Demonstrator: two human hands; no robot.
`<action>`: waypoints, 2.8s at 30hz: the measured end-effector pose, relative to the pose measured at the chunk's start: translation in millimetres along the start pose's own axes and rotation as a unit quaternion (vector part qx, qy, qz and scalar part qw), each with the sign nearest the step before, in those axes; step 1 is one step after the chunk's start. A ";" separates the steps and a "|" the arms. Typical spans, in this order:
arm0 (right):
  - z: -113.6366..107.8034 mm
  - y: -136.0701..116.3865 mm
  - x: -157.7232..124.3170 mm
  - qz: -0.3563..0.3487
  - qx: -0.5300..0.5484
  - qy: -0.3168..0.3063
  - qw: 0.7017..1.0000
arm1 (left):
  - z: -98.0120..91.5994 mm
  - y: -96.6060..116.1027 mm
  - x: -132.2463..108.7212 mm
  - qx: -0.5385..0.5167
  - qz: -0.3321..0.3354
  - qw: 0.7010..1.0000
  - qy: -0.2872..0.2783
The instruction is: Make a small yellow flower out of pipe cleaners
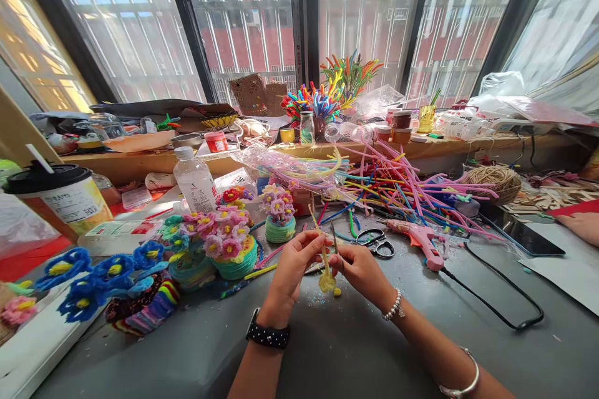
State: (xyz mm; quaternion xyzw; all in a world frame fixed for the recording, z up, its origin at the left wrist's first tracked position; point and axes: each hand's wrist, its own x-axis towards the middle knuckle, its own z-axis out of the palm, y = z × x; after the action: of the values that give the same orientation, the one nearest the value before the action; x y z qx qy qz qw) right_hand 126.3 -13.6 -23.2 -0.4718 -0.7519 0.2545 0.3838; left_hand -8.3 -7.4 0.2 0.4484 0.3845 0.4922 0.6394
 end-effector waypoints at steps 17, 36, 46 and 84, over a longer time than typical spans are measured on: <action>1.0 -1.4 0.2 0.005 0.060 -0.043 0.997 | 0.8 1.8 1.2 -0.017 -0.002 0.999 0.045; 2.2 -5.8 -0.7 -0.011 0.054 -0.059 0.997 | 0.0 -1.1 2.2 0.009 -0.009 1.000 -0.021; 8.0 -1.3 1.4 0.030 0.029 0.015 0.999 | -1.6 -2.0 3.7 0.005 0.008 1.000 0.005; 5.8 -1.5 0.3 -0.003 0.124 -0.025 0.992 | -0.1 -1.3 1.5 -0.003 0.019 0.997 -0.076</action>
State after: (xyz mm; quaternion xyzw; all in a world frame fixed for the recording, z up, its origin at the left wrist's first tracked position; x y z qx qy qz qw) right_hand 120.7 -14.0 -25.4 -0.4121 -0.7250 0.3566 0.4211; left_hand -7.7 -6.0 -1.1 0.4893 0.3249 0.4701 0.6588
